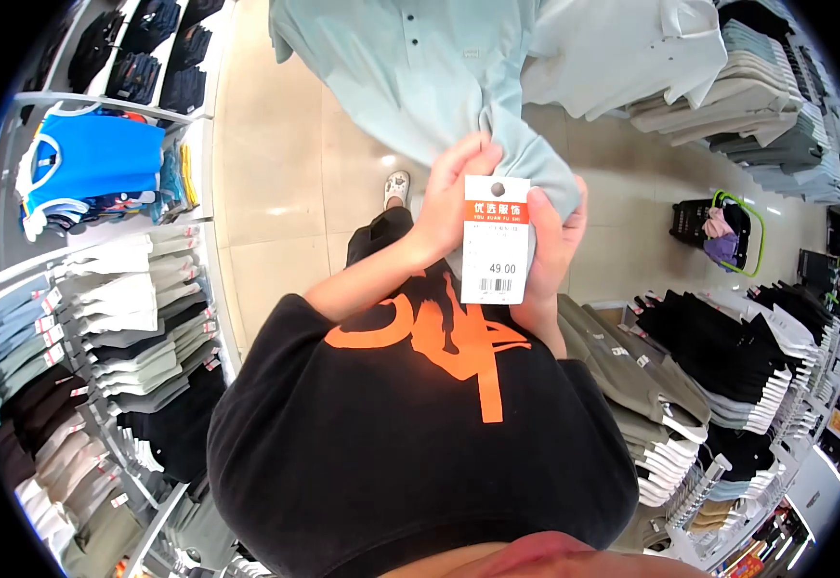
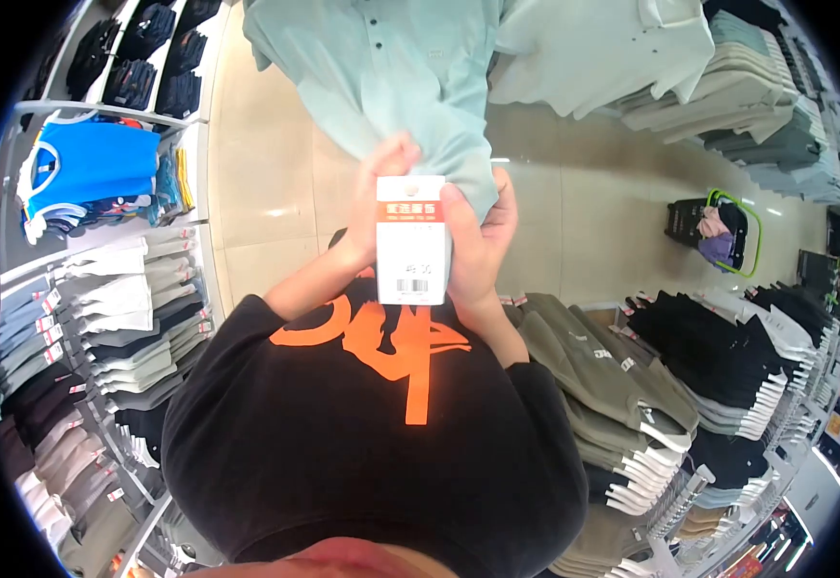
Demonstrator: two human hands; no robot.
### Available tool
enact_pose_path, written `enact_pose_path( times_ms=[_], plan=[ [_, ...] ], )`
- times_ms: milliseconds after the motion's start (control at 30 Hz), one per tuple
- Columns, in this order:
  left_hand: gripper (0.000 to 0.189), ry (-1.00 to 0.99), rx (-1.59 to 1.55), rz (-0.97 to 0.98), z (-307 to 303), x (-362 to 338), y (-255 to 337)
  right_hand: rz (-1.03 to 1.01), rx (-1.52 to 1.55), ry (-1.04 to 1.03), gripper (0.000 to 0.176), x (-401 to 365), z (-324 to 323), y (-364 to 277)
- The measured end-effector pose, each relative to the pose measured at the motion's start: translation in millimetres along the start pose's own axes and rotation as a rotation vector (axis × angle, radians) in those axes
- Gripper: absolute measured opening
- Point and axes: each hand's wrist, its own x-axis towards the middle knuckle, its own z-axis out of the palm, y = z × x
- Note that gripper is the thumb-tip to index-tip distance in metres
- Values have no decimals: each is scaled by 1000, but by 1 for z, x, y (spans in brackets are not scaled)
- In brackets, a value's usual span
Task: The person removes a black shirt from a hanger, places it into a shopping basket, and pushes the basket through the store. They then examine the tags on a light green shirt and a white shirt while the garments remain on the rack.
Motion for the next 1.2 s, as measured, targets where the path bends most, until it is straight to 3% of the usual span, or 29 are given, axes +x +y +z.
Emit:
enact_pose_path(
  times_ms=[67,133,200,300,400,500,667,800,900,1000,1033,1133,1200],
  plan=[
    [26,-26,30,-165,-24,0,-29,103,-25,78,8,9,-11,13],
    [28,-80,437,-208,-64,-4,-70,215,-35,158,8,12,-36,39],
    [28,-59,573,-210,-88,-13,-93,319,-44,264,7,9,-56,64],
    [26,-12,592,-280,-107,-17,-100,462,-26,237,9,-5,-94,107],
    [23,36,440,-340,-122,-3,-108,576,-185,166,8,-1,-84,114],
    [21,116,365,-296,-129,22,-100,534,-311,10,9,27,-68,125],
    [20,222,355,-267,-151,78,-74,387,-387,-2,19,92,-30,149],
    [17,130,404,-250,-174,127,-50,109,-507,101,22,141,-21,199],
    [17,13,563,-152,-217,160,-84,-104,-691,118,25,170,-45,258],
    [17,-12,654,-218,-216,184,-39,116,-706,142,24,182,-76,297],
    [17,3,621,-212,-221,195,-35,224,-524,240,23,183,-76,304],
    [18,49,774,-81,-222,224,-5,410,-531,393,21,193,-85,312],
    [21,65,894,32,-218,244,17,279,-562,374,16,199,-80,317]
  ],
)
